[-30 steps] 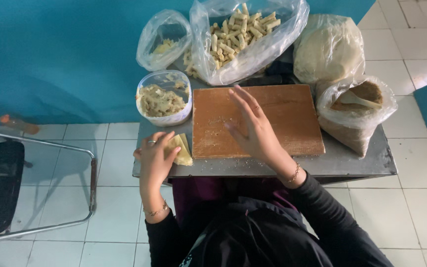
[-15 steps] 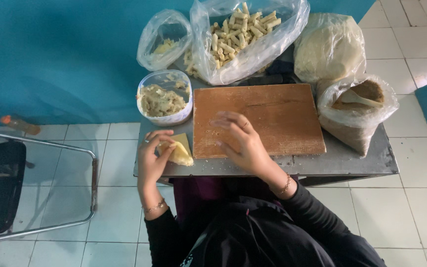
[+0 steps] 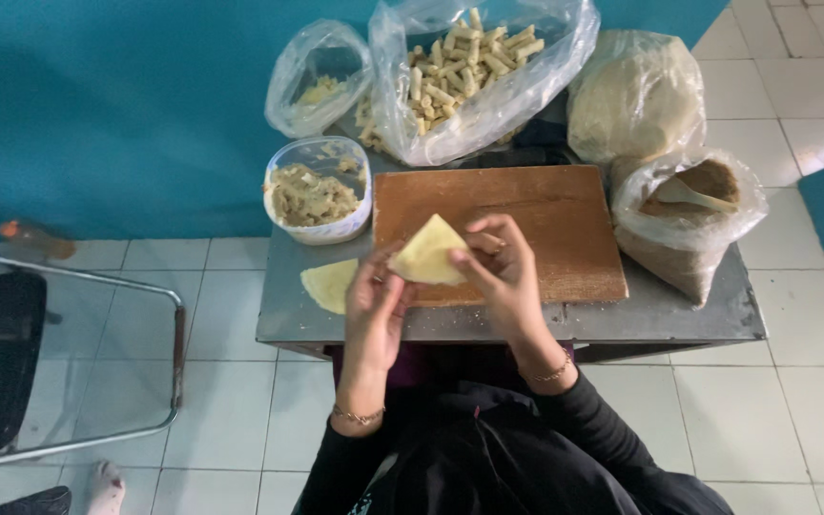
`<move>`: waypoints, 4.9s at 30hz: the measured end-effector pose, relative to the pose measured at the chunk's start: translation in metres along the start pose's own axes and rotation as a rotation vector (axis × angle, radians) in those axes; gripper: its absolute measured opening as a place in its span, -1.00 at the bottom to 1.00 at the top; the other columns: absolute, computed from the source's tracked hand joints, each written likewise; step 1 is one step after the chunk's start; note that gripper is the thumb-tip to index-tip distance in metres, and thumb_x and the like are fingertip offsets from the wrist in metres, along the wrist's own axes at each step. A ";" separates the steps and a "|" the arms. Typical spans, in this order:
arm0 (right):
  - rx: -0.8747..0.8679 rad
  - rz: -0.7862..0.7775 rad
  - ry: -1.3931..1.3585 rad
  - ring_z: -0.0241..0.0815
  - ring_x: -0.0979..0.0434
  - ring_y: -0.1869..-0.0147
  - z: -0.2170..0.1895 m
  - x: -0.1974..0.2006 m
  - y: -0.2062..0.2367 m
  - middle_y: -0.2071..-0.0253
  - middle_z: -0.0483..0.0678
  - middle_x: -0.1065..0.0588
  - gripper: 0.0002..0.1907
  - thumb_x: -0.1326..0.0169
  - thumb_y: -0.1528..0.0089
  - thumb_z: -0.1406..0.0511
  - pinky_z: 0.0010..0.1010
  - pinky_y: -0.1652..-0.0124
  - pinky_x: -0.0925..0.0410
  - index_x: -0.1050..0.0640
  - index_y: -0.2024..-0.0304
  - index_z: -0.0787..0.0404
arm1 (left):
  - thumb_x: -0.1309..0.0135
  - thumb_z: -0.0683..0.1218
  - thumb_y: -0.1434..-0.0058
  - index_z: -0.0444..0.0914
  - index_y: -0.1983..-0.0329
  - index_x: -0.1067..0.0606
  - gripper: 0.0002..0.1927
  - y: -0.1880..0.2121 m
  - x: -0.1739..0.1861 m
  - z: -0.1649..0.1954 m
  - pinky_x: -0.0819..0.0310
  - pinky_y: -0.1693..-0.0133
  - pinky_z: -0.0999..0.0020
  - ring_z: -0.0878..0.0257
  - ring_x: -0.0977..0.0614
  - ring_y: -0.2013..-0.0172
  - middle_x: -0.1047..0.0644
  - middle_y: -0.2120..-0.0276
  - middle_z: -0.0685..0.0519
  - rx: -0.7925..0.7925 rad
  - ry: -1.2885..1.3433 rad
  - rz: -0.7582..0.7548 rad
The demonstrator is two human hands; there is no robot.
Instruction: The person spoons filling from a container onto triangular pastry wrappers laid on a wooden board, then folds the wrappers over the filling by hand and sets the folded pastries aside. They repeat the filling and folding cycle for multiple wrappers, taking new wrappers from a stack on the table.
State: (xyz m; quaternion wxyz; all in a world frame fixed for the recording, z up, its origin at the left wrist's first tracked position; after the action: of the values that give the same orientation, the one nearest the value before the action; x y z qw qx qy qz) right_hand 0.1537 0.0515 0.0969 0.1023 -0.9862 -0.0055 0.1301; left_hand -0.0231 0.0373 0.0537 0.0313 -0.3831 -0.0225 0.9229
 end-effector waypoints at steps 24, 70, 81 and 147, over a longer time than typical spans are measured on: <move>0.241 -0.041 0.622 -0.22 -0.69 0.24 -0.022 0.012 0.043 0.22 0.00 -0.65 -0.86 -0.27 -0.18 0.42 -0.47 0.24 -0.48 -0.67 0.20 0.34 | -0.06 -0.33 -0.38 -0.38 -0.17 -0.47 -0.70 0.030 -0.037 -0.018 -0.48 -0.02 0.44 0.34 -0.58 0.06 -0.55 0.08 0.02 -0.201 -0.299 -0.168; -0.140 0.131 -0.593 -0.21 -0.55 -0.05 0.010 0.055 0.051 -0.03 0.05 -0.51 -0.80 0.17 -0.47 0.32 -0.37 -0.02 -0.43 -0.42 -0.04 0.30 | -0.08 -0.29 -0.39 -0.29 -0.05 -0.41 -0.79 0.040 -0.010 -0.034 -0.35 0.15 0.52 0.41 -0.47 0.19 -0.41 0.04 0.09 -0.386 -0.285 -0.039; 0.408 0.667 0.747 -0.15 -0.56 0.04 -0.058 0.167 0.052 0.11 0.00 -0.53 -0.89 -0.11 -0.48 0.34 -0.22 0.00 -0.46 -0.53 0.02 0.28 | -0.08 -0.30 -0.38 -0.28 0.00 -0.43 -0.82 0.037 -0.003 -0.033 -0.28 0.17 0.50 0.40 -0.44 0.25 -0.42 0.09 0.07 -0.358 -0.206 0.007; -0.181 -0.137 0.120 -0.32 -0.61 0.07 0.007 0.036 0.061 0.21 -0.05 -0.60 -0.88 -0.14 -0.32 0.42 -0.51 0.07 -0.46 -0.61 0.14 0.40 | -0.07 -0.24 -0.39 -0.30 -0.17 -0.35 -0.68 0.037 -0.030 -0.038 -0.51 0.17 0.50 0.40 -0.58 0.17 -0.49 0.15 0.06 -0.159 -0.462 -0.137</move>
State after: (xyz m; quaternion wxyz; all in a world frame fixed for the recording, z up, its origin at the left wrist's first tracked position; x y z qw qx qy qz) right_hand 0.1863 -0.0056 0.0690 0.0219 -0.9947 -0.0782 0.0623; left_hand 0.0235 -0.0014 0.0455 0.0574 -0.1610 -0.1274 0.9770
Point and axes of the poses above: each hand's wrist, its own y-axis away from the middle knuckle, its own x-axis out of the back of the hand, z = x × y, the point moved 4 cm from there along -y, towards the middle knuckle
